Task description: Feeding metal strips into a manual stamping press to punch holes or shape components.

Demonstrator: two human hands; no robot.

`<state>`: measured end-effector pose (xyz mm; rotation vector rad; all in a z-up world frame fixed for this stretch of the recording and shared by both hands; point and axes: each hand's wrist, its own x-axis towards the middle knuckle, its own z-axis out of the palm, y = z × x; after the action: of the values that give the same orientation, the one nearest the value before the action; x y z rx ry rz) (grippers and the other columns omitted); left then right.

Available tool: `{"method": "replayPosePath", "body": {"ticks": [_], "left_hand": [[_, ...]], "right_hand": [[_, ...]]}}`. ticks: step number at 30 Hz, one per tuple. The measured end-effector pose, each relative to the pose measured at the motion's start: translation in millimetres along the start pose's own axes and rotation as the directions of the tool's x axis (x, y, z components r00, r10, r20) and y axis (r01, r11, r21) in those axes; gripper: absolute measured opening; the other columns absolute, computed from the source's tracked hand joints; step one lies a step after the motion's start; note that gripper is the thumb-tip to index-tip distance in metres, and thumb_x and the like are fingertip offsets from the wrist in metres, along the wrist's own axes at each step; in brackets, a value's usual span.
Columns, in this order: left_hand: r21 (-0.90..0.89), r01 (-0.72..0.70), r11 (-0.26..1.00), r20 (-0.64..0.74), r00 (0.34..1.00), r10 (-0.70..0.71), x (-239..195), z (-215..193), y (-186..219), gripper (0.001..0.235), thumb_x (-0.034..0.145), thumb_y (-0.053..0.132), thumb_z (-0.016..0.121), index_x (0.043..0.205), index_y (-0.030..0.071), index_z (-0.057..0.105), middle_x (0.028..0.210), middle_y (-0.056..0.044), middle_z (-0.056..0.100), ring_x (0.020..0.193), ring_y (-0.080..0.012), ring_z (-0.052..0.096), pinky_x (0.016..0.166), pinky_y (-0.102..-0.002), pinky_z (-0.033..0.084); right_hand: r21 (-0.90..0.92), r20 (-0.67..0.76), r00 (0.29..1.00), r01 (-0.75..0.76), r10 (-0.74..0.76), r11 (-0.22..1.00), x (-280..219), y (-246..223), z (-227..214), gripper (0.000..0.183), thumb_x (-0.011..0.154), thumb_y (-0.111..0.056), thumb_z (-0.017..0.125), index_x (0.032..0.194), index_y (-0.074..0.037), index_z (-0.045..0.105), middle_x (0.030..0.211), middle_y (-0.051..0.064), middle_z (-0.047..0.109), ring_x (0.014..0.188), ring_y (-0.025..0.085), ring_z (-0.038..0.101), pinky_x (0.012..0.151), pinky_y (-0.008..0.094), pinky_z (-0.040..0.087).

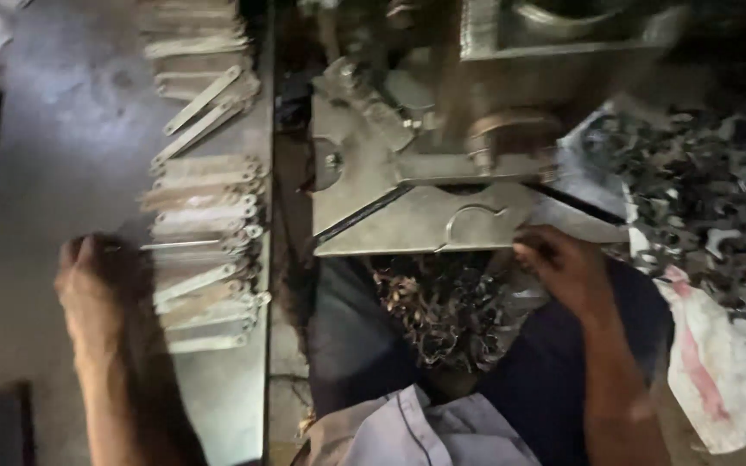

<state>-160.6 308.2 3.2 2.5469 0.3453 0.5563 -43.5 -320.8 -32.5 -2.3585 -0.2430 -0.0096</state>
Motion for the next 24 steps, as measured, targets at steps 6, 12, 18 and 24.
{"method": "replayPosePath", "body": {"ticks": [6,12,18,24], "left_hand": [[0.333,-0.232,0.914,-0.017,0.968,0.251,-1,-25,58,0.007,0.11,-0.005,0.072,0.107,0.002,0.069,0.107,-0.01,0.076,0.092,-0.0191,0.071,0.078,-0.03,0.059],[-0.207,-0.368,0.906,-0.046,0.929,0.367,20,9,203,0.013,0.106,-0.006,0.068,0.111,0.004,0.076,0.106,-0.009,0.077,0.099,-0.0154,0.075,0.086,-0.028,0.062],[-0.564,0.05,0.824,0.337,0.925,0.174,55,154,274,0.016,0.09,0.007,0.08,0.104,0.0,0.077,0.092,-0.009,0.079,0.077,-0.0159,0.07,0.065,-0.029,0.056],[-0.857,0.318,0.406,0.341,0.94,-0.016,70,221,302,0.009,0.094,0.001,0.074,0.102,-0.002,0.076,0.083,-0.013,0.076,0.068,-0.0147,0.07,0.058,-0.025,0.057]], "right_hand": [[0.062,0.14,0.972,-0.2,0.19,0.978,-1,-20,3,0.033,0.089,-0.019,0.074,0.121,-0.011,0.075,0.08,0.008,0.074,0.061,0.016,0.062,0.056,0.033,0.051],[-0.077,-0.015,0.902,0.429,-0.431,0.9,46,-58,19,0.033,0.098,-0.02,0.072,0.126,-0.003,0.07,0.09,0.013,0.074,0.062,0.019,0.066,0.056,0.034,0.053],[-0.618,-0.019,0.892,0.346,-0.453,0.706,106,-32,41,0.054,0.104,-0.052,0.061,0.113,0.001,0.068,0.076,0.013,0.069,0.054,0.022,0.063,0.049,0.035,0.054],[0.406,0.229,0.963,0.036,-0.14,0.913,85,-35,-7,0.038,0.104,-0.037,0.047,0.117,-0.008,0.066,0.081,0.005,0.075,0.058,0.015,0.065,0.05,0.029,0.056]]}}
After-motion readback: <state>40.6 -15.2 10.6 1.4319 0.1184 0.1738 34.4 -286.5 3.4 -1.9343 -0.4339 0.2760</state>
